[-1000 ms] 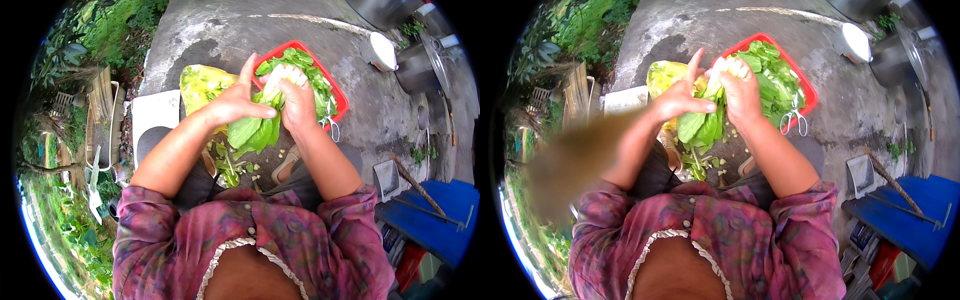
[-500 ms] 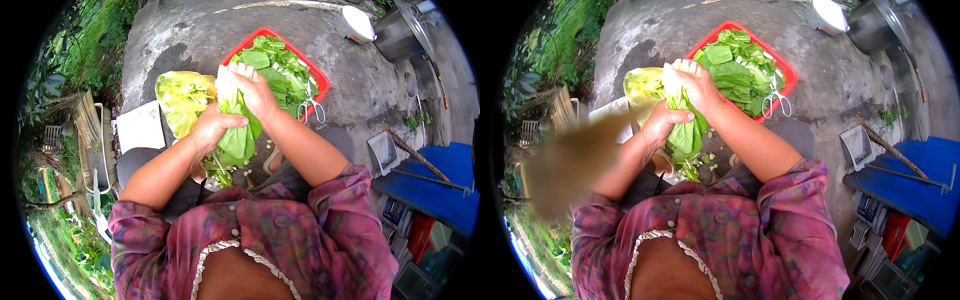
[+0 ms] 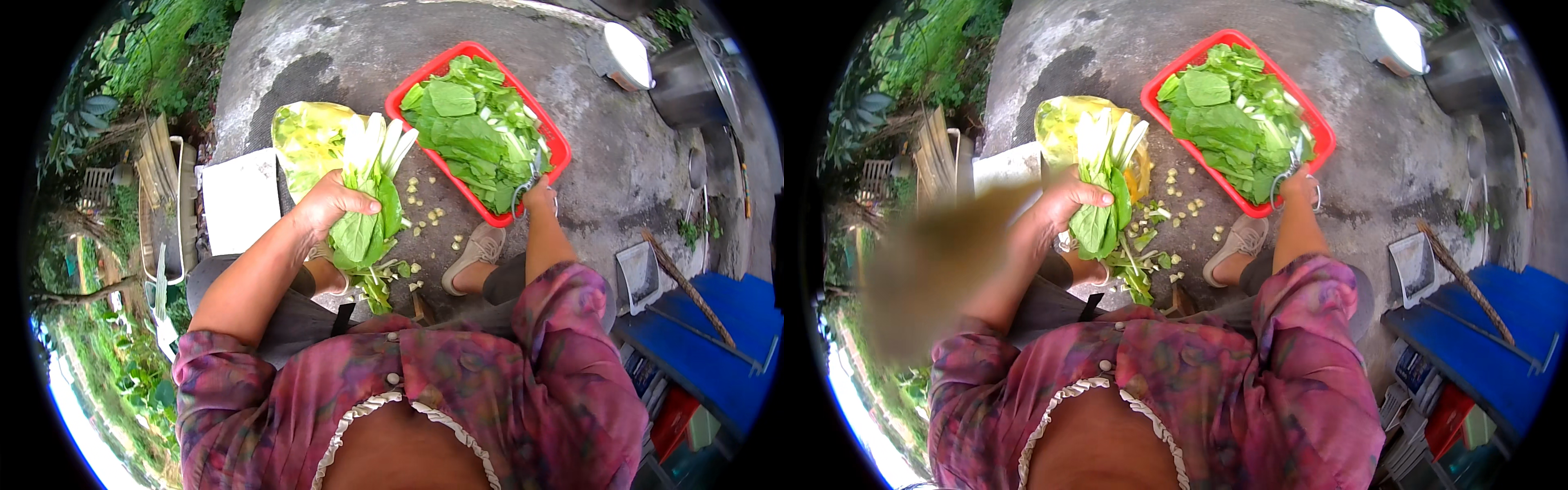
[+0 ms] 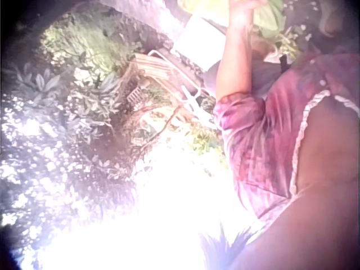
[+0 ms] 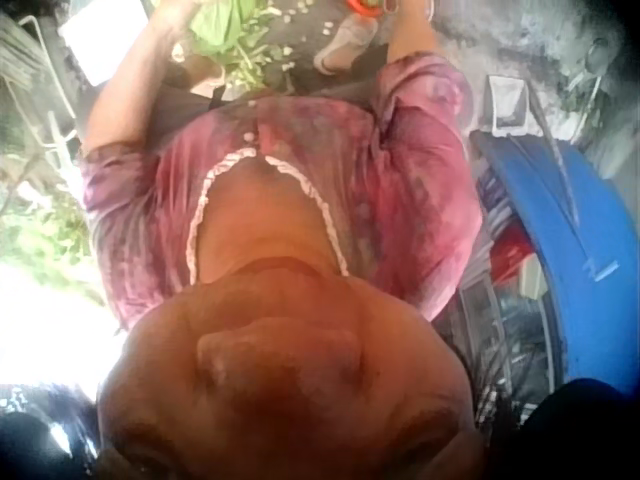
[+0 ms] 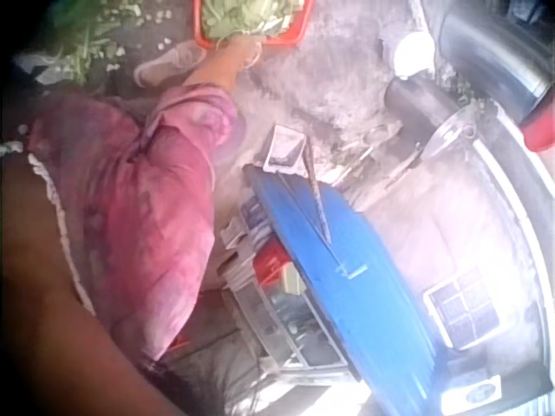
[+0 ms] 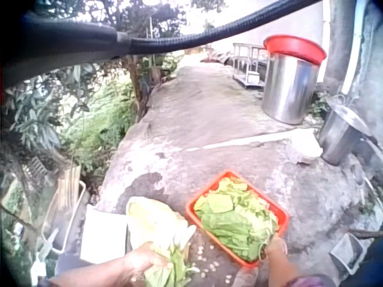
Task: The person sits on the ground and uses scissors to cut the stems off leafy green vegetables. They take the vegetables from a yellow plastic bag, trim the ends, and place the cut leaves into a red basket.
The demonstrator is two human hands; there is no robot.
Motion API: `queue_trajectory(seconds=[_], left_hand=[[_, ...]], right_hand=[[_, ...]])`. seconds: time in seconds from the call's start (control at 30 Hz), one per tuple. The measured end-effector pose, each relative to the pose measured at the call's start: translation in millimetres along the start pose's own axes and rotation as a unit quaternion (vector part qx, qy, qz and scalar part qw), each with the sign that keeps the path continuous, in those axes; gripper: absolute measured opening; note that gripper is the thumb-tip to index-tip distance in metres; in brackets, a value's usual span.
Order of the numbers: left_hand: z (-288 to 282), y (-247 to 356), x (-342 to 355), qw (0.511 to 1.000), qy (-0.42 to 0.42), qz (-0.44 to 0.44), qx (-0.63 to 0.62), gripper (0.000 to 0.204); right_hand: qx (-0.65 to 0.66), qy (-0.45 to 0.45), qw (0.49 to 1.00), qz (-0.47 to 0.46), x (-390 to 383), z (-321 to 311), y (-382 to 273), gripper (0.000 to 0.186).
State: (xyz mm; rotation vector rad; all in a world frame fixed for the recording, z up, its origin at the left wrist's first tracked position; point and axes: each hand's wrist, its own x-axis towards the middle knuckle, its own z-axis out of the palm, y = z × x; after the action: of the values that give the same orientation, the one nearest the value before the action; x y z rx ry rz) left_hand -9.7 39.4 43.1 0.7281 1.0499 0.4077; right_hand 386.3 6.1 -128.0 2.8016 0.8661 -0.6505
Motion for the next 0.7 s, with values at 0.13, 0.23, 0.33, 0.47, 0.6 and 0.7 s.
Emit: queue_trajectory(seconds=[0.13, 0.23, 0.33, 0.47, 0.6, 0.7], left_hand=[[-1.5, 13.2, -7.5, 0.999, -0.038, 0.030, -0.025, 0.044], [-4.6, 13.0, -9.3, 0.998, -0.046, 0.021, -0.033, 0.047], [-0.2, 17.3, -17.0, 0.999, -0.017, 0.026, -0.017, 0.049], [-4.9, 18.1, -16.6, 0.998, -0.043, 0.047, -0.002, 0.047], [-0.8, 22.3, -20.9, 0.999, 0.014, 0.027, 0.039, 0.041], [-4.4, 14.9, -14.0, 0.997, -0.018, 0.042, 0.070, 0.041]], right_hand=[[0.064, -0.013, 0.996, 0.053, 11.6, 13.9, -1.8, 0.053], [0.038, -0.050, 0.998, 0.021, 16.7, 9.3, 3.0, 0.055], [0.007, -0.071, 0.997, 0.019, 1.9, 1.2, -4.4, 0.063], [-0.037, -0.105, 0.994, 0.020, -4.5, -27.4, -4.3, 0.060], [-0.039, -0.047, 0.998, -0.008, 16.0, -42.3, 17.0, 0.051], [-0.079, 0.023, 0.990, -0.112, 91.0, -37.8, 62.9, 0.046]])
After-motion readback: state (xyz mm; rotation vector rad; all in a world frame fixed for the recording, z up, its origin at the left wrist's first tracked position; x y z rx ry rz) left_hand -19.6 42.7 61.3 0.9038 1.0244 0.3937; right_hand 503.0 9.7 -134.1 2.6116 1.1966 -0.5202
